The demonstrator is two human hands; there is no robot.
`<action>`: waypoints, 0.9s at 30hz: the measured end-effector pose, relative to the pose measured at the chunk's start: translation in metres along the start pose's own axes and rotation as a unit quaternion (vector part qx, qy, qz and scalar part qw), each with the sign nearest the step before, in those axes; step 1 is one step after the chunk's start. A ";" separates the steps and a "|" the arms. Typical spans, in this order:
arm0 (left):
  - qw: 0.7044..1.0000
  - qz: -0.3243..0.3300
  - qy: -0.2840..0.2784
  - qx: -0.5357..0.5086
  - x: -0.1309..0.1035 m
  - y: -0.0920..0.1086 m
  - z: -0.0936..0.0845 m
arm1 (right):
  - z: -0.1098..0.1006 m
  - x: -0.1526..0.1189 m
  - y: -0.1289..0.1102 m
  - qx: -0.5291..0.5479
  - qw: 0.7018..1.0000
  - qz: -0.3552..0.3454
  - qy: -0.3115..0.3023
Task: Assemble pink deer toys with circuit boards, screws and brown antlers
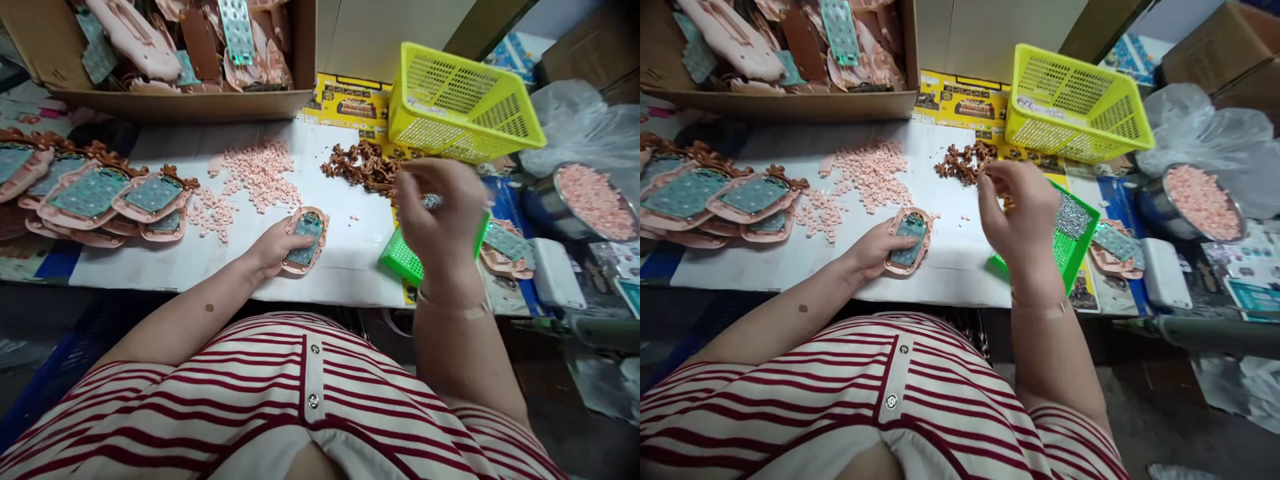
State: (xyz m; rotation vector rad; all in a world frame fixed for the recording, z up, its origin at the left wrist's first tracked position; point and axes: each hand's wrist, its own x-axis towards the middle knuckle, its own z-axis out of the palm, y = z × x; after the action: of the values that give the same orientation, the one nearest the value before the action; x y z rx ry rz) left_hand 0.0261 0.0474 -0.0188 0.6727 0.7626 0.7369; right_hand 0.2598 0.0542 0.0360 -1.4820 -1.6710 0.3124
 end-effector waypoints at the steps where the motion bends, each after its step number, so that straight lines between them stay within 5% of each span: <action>1: 1.000 -0.003 -0.002 -0.003 -0.001 0.001 -0.002 | 0.013 0.020 0.008 -0.067 0.998 0.017 0.001; 5: 0.999 -0.025 -0.021 -0.018 -0.004 0.000 -0.007 | 0.065 0.075 0.040 -0.266 0.955 0.100 -0.079; 8: 0.999 -0.012 -0.009 -0.044 -0.004 0.001 -0.008 | 0.077 0.075 0.049 -0.284 0.952 0.061 -0.092; 12: 0.995 0.056 0.029 -0.077 -0.005 0.007 -0.006 | 0.057 0.045 0.040 -0.122 0.985 0.112 -0.053; 14: 0.995 0.071 0.019 -0.067 -0.008 0.011 -0.004 | 0.045 0.027 0.030 0.013 0.986 0.123 -0.111; 18: 0.998 0.034 -0.056 0.009 -0.014 0.011 -0.002 | 0.039 -0.011 0.013 0.176 0.931 0.130 -0.293; 22: 0.998 0.049 -0.029 -0.014 -0.015 0.004 -0.002 | 0.059 -0.041 0.002 0.339 0.890 0.247 -0.177; 27: 0.995 0.092 -0.017 -0.025 -0.018 0.000 0.003 | 0.074 -0.062 -0.015 0.480 0.792 0.341 -0.162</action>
State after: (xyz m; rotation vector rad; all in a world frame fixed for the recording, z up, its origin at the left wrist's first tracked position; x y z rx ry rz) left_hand 0.0196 0.0325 -0.0102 0.7145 0.6529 0.9082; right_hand 0.1914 0.0197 -0.0246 -1.1556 -0.8231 1.6218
